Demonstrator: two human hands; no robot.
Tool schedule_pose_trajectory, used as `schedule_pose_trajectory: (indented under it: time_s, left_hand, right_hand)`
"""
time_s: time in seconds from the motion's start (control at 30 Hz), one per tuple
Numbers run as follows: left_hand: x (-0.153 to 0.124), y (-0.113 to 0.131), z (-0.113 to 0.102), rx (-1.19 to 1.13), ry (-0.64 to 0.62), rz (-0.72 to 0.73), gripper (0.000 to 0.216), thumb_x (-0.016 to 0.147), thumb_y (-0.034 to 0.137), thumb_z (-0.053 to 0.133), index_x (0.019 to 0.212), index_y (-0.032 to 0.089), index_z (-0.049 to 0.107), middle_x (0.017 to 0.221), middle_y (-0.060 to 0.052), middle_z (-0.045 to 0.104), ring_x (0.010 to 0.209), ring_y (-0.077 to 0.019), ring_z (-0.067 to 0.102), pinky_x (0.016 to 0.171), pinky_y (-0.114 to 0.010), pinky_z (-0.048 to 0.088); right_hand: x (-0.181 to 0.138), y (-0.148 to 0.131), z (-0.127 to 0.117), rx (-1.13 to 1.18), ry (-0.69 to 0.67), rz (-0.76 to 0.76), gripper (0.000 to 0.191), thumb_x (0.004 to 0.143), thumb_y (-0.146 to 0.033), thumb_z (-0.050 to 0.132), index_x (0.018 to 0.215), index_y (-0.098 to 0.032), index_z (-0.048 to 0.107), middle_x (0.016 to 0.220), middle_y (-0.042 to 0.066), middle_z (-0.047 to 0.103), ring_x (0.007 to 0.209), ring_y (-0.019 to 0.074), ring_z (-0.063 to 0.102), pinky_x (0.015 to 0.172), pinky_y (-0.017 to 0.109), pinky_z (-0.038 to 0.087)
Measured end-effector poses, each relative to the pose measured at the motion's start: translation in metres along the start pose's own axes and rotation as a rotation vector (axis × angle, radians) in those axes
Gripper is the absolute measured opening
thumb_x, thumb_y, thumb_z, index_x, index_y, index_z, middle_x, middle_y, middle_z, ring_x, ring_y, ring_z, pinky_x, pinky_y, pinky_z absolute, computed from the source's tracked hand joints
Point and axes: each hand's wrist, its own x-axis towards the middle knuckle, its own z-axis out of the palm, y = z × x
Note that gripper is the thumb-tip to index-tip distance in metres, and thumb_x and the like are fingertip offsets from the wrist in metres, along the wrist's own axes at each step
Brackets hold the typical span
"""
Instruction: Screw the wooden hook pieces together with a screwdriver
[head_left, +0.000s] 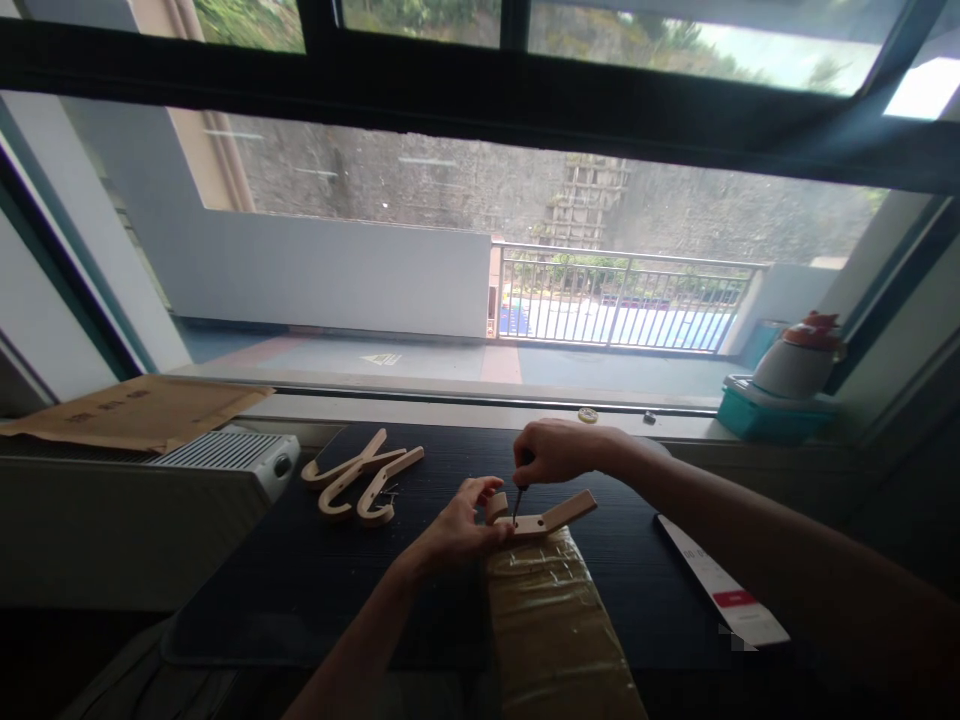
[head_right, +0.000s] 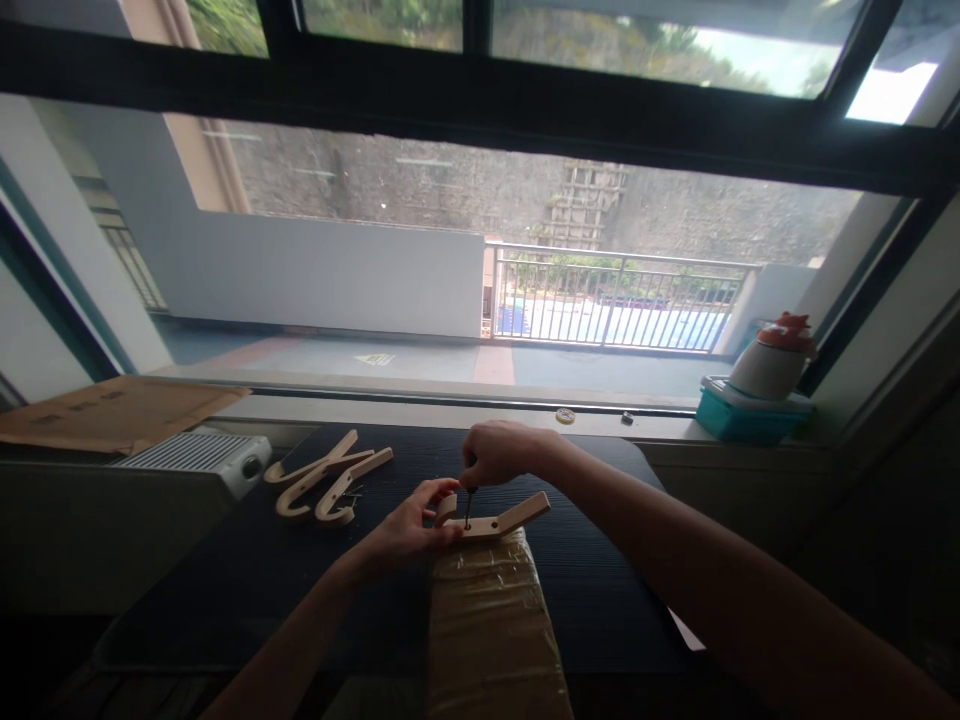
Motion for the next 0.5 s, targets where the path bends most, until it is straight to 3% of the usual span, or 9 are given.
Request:
schedule_pose_trajectory:
  time_s: [0.1,0.17,0.27,0.33,0.43,0.5]
  left_hand:
    - [-0.037,-0.005,0.002,0.003,0.328,-0.081,0.052,0.068,0.046,0.062,0.11,0.016,0.055,0.114,-0.012,0.055,0.105,-0.0278,0.053,0.087,-0.038,0.044]
    - [-0.067,-0.017,0.014,-0.067,0.438,-0.183,0.054,0.07,0.054,0.057,0.108,0.015,0.053,0.103,-0.011,0.058,0.099,-0.0271,0.056,0.084,-0.037,0.046]
    - [-0.105,-0.032,0.039,-0.117,0.426,-0.335,0.063,0.069,0.063,0.053,0.109,0.014,0.05,0.087,-0.007,0.06,0.088,-0.025,0.06,0.078,-0.034,0.047]
    - [-0.117,-0.032,0.05,-0.082,0.365,-0.37,0.071,0.071,0.067,0.047,0.119,0.014,0.044,0.09,-0.007,0.062,0.089,-0.0243,0.061,0.081,-0.033,0.046]
    - [-0.114,-0.017,0.051,0.045,0.197,-0.376,0.079,0.074,0.068,0.042,0.131,0.013,0.038,0.1,-0.01,0.063,0.096,-0.0266,0.06,0.085,-0.035,0.044]
    - [-0.103,-0.005,0.046,0.191,0.175,-0.342,0.083,0.069,0.067,0.052,0.13,0.011,0.044,0.12,-0.015,0.057,0.112,-0.0308,0.052,0.092,-0.036,0.039]
  right_hand:
    - [-0.016,-0.001,0.006,0.014,0.11,-0.021,0.019,0.075,-0.034,0.058,0.078,-0.022,0.072,0.069,0.0,0.066,0.057,0.0109,0.052,0.052,0.024,0.033]
    - [-0.028,0.0,0.01,0.035,0.188,-0.038,0.019,0.075,-0.035,0.058,0.078,-0.022,0.072,0.069,0.0,0.066,0.058,0.0114,0.052,0.052,0.024,0.033]
    - [-0.046,0.006,0.018,0.134,0.3,-0.03,0.019,0.075,-0.036,0.059,0.077,-0.022,0.072,0.069,0.0,0.066,0.057,0.0119,0.052,0.052,0.024,0.033]
    - [-0.056,0.014,0.032,0.263,0.419,0.006,0.019,0.074,-0.037,0.059,0.077,-0.022,0.072,0.07,0.0,0.067,0.06,0.0132,0.054,0.054,0.025,0.036]
    - [-0.072,0.023,0.073,0.63,0.597,0.091,0.026,0.074,-0.042,0.059,0.086,-0.022,0.072,0.076,0.002,0.069,0.068,0.0169,0.06,0.061,0.027,0.044]
    - [-0.082,0.023,0.109,0.929,0.668,0.133,0.034,0.07,-0.046,0.063,0.09,-0.02,0.071,0.083,0.004,0.07,0.076,0.0202,0.062,0.067,0.03,0.048]
